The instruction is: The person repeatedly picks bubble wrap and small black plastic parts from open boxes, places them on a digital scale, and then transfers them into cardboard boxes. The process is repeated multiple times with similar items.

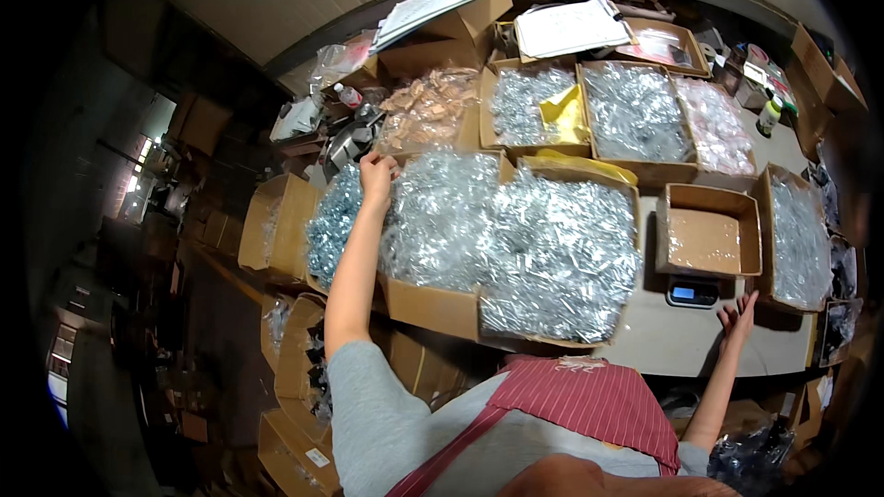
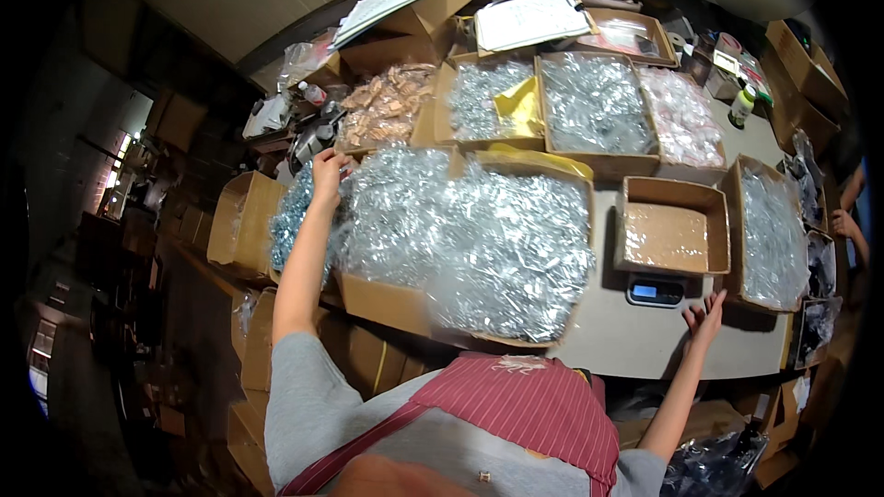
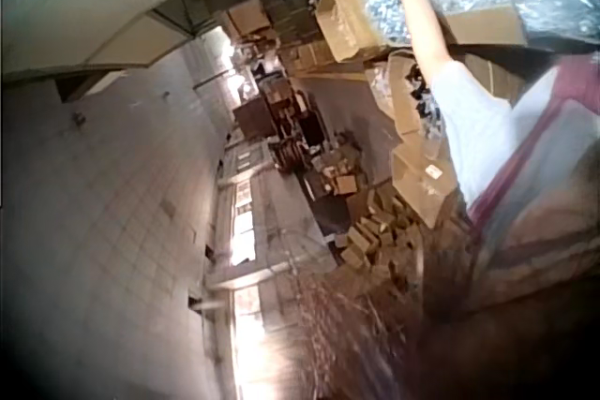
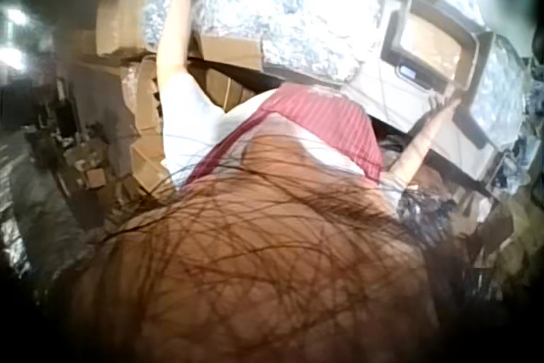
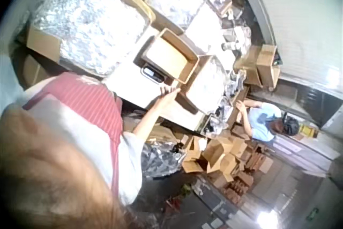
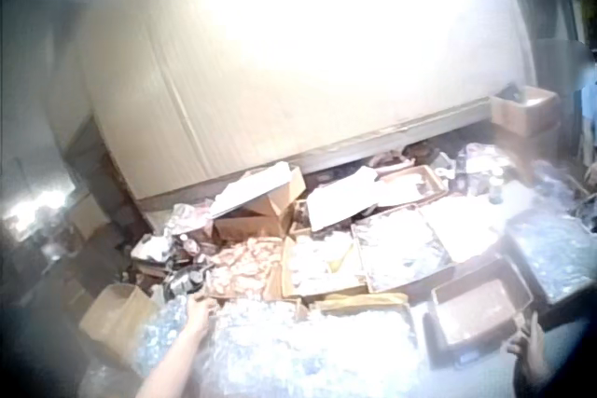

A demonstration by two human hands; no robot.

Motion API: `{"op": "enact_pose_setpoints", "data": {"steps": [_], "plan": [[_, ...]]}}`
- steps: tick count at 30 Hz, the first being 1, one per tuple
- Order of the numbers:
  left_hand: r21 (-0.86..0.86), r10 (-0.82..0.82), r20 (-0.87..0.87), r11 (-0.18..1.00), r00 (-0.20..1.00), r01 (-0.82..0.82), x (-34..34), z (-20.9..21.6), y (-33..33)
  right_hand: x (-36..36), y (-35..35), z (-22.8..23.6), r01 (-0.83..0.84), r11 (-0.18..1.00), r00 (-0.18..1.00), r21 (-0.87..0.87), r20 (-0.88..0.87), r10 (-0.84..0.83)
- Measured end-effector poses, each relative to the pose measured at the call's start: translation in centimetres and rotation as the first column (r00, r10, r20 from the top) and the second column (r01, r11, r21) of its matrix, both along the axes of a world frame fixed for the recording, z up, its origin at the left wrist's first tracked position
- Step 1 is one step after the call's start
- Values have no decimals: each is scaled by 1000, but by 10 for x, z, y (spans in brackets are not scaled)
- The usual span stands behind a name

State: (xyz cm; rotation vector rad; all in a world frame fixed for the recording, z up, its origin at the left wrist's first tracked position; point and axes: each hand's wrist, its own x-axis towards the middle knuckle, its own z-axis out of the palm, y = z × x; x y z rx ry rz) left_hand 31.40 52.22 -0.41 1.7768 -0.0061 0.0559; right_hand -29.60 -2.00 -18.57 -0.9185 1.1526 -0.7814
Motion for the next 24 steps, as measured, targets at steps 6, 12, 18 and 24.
{"op": "enact_pose_setpoints", "data": {"steps": [6, 12, 18, 24], "plan": [[673, -106, 312, 726, 944, -141, 120, -52, -6, -32, 69, -73, 139, 850, 976, -508, -77, -206], [913, -308, 82, 405, 948, 53, 110, -38, -99, -45, 116, -67, 134, 785, 861, -604, -321, -394], [728, -328, 289, 686, 899, 16, 137, -58, -71, -19, 124, -46, -10, 727, 727, -687, -504, -466], [438, -89, 384, 894, 919, -96, 157, -50, -44, -15, 119, -49, 261, 770, 817, -582, -292, -497]]}}
